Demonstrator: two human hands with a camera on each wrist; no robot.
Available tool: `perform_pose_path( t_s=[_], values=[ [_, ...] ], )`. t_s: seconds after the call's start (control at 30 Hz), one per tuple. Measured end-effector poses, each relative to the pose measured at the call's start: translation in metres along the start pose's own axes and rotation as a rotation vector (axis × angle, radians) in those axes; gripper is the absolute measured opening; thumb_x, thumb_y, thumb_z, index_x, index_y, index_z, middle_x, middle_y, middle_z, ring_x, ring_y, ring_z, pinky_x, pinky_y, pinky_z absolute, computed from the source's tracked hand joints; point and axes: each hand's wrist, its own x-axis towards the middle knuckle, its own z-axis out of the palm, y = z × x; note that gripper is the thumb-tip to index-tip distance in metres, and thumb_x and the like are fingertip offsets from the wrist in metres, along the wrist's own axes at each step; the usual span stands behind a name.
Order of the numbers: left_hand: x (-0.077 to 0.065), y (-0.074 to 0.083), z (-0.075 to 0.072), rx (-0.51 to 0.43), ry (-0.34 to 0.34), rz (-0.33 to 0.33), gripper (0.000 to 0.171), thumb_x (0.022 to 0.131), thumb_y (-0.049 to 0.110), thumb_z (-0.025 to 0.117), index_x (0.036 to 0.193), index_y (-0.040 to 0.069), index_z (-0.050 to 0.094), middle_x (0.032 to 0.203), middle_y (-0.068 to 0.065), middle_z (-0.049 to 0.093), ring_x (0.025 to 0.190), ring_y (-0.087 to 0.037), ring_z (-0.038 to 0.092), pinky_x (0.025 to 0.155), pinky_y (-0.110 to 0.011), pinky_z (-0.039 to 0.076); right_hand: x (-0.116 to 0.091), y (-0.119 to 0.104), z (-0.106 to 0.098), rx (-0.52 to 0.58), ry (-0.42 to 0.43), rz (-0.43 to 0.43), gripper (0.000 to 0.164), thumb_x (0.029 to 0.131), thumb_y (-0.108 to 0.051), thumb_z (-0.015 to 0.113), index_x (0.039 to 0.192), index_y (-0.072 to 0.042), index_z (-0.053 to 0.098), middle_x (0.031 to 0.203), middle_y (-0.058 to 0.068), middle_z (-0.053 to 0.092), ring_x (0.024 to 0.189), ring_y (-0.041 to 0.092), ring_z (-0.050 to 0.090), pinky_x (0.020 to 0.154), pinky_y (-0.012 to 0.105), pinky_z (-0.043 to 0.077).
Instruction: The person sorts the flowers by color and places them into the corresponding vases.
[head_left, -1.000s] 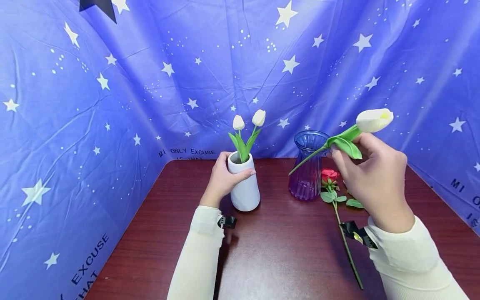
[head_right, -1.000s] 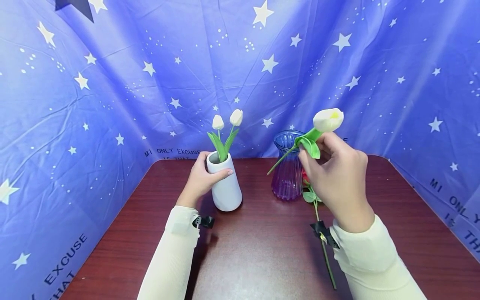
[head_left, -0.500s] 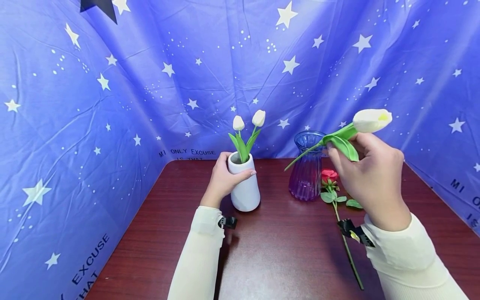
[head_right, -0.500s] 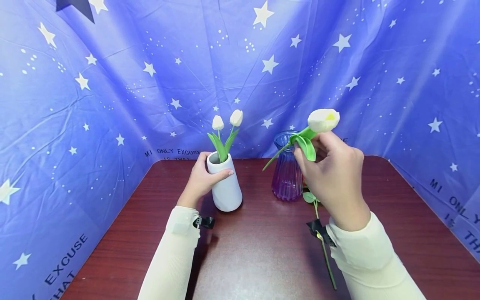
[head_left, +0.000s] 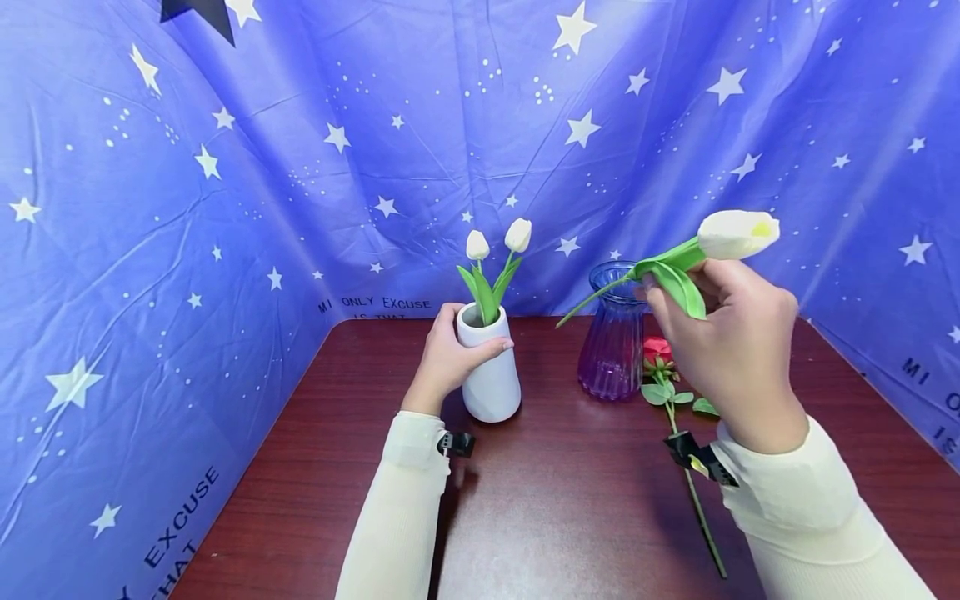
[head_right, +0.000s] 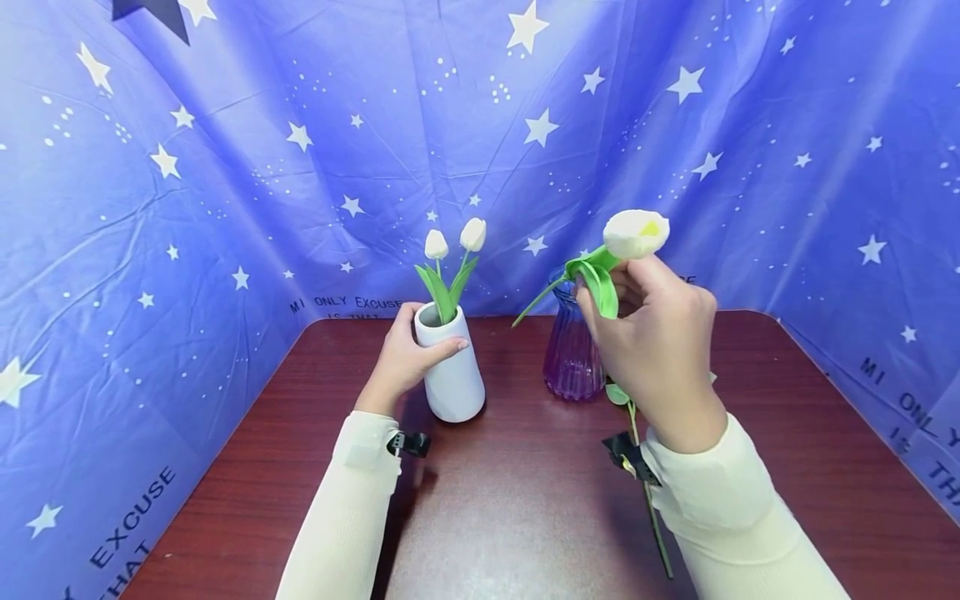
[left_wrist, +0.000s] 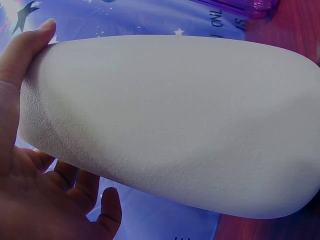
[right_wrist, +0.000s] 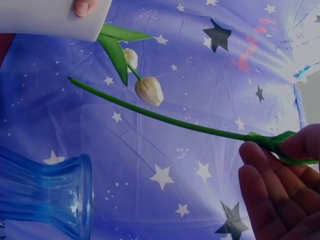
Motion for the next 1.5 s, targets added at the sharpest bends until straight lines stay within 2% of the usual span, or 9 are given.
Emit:
perform_pose_path(
  t_s=[0.3, 0.6, 1.37, 1.5],
  values=[
    [0.001, 0.0, 0.002, 0.016, 0.023, 0.005, 0.08, 0.067, 0.055, 0.093, 0.126, 0.018, 0.053, 0.119, 0.001, 0.06, 0.112, -0.019, 0.061, 0.095, -0.045, 0.055, -0.001, -0.003, 0.011, 0.023, -0.025, 0.024, 0.026, 0.078, -0.008, 0.087, 0.103, -0.006, 0.081, 0.091, 0.017, 0.079, 0.087, -0.033, 0.051, 0.076, 0.0, 0.038],
    [0.0, 0.002, 0.005, 0.022, 0.037, 0.008, 0.08, 0.066, 0.057, 0.093, 0.125, 0.019, 0.054, 0.118, 0.002, 0.059, 0.112, -0.018, 0.06, 0.094, -0.045, 0.055, -0.003, -0.005, 0.018, 0.069, -0.022, 0.04, 0.026, 0.076, -0.005, 0.086, 0.102, -0.008, 0.082, 0.088, 0.015, 0.079, 0.084, -0.03, 0.054, 0.075, 0.002, 0.04],
    [0.0, 0.004, 0.006, 0.074, 0.076, 0.01, 0.082, 0.062, 0.063, 0.092, 0.121, 0.02, 0.055, 0.115, 0.002, 0.059, 0.11, -0.018, 0.06, 0.091, -0.044, 0.055, -0.001, -0.017, 0.036, 0.105, -0.018, -0.002, 0.022, 0.079, -0.012, 0.086, 0.098, -0.005, 0.081, 0.087, 0.012, 0.08, 0.086, -0.028, 0.055, 0.078, 0.0, 0.043],
    [0.0, 0.003, 0.007, 0.084, 0.08, 0.014, 0.082, 0.062, 0.063, 0.091, 0.121, 0.02, 0.055, 0.115, 0.002, 0.059, 0.109, -0.018, 0.06, 0.091, -0.043, 0.055, 0.0, -0.019, 0.038, 0.102, -0.026, -0.002, 0.019, 0.08, -0.015, 0.086, 0.097, -0.007, 0.081, 0.086, 0.009, 0.08, 0.083, -0.022, 0.059, 0.077, 0.001, 0.043]
  ],
)
